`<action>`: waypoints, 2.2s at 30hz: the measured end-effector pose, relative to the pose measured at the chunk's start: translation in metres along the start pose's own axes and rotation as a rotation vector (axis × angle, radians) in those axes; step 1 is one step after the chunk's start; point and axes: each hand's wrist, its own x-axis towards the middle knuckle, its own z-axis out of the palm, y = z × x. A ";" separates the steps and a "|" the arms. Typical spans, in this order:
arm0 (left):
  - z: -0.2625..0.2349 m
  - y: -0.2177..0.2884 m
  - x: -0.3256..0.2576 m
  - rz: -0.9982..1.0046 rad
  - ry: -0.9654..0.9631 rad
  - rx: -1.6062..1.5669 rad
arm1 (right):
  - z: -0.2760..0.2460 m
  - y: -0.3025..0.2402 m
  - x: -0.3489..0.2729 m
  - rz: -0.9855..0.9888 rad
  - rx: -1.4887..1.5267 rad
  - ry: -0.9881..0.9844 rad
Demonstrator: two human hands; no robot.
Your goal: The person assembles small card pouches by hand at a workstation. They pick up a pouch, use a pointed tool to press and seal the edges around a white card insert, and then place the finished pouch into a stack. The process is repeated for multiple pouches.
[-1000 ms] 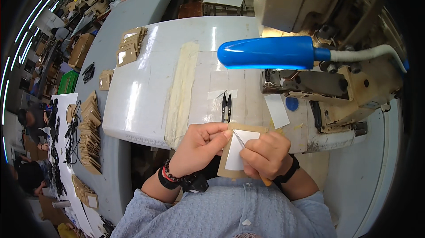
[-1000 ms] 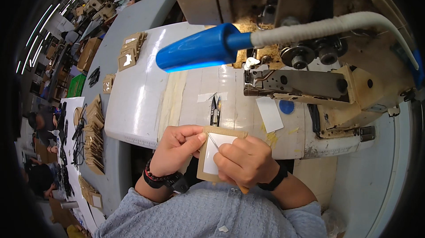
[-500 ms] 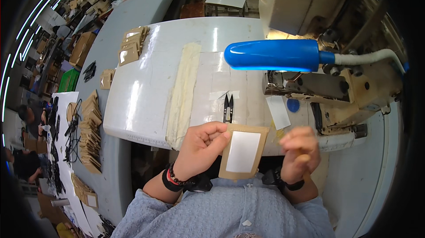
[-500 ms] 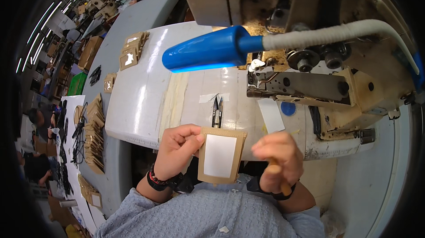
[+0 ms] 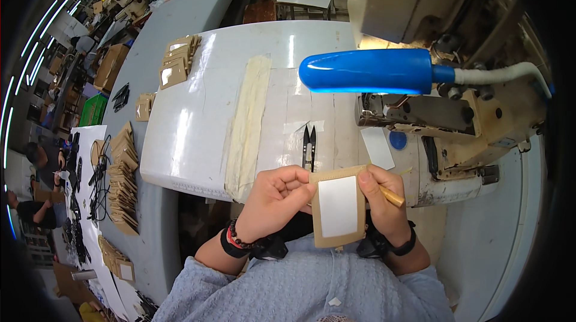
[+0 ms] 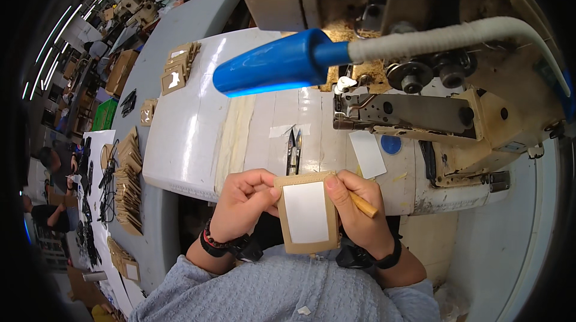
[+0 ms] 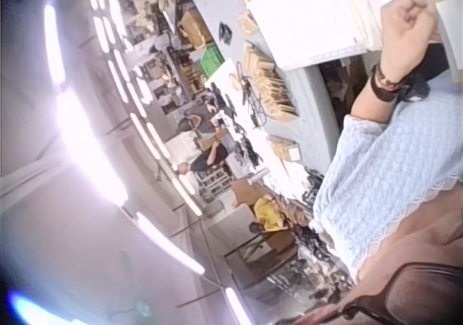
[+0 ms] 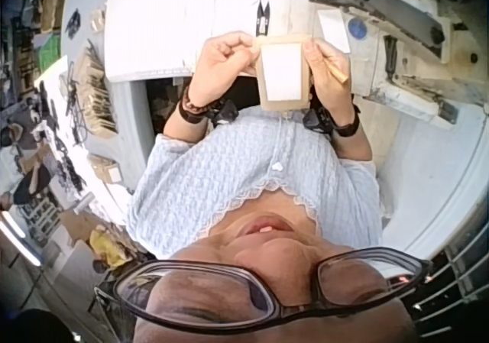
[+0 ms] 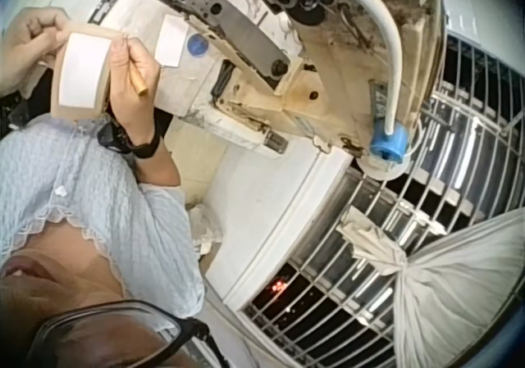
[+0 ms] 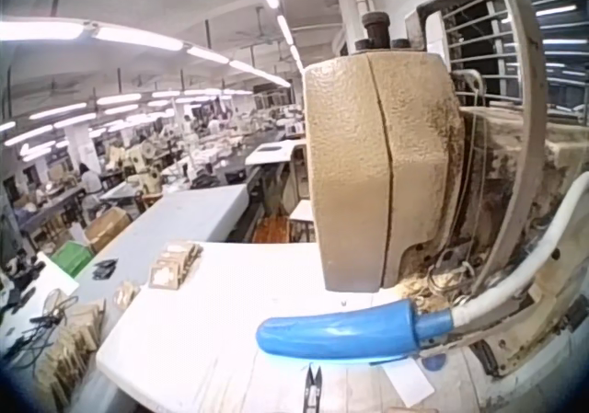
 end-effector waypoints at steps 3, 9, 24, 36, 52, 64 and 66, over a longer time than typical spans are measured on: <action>-0.005 -0.001 0.000 0.019 -0.044 0.020 | -0.002 0.001 -0.001 -0.005 -0.017 -0.018; -0.004 0.004 -0.001 0.007 -0.053 0.058 | -0.006 -0.001 0.000 -0.003 -0.029 -0.046; -0.016 0.014 0.003 -0.050 -0.198 0.093 | -0.006 -0.007 -0.002 0.005 -0.060 -0.088; -0.012 0.015 0.001 -0.005 -0.169 0.115 | -0.005 -0.005 -0.001 0.033 -0.010 -0.072; -0.010 0.013 0.002 0.002 -0.102 0.143 | -0.002 -0.006 -0.001 0.017 -0.026 -0.064; -0.012 0.006 0.001 0.081 0.025 0.132 | -0.003 -0.003 0.002 -0.046 0.015 -0.054; -0.014 0.007 0.001 0.116 0.053 0.120 | -0.006 0.002 0.001 -0.053 -0.015 -0.078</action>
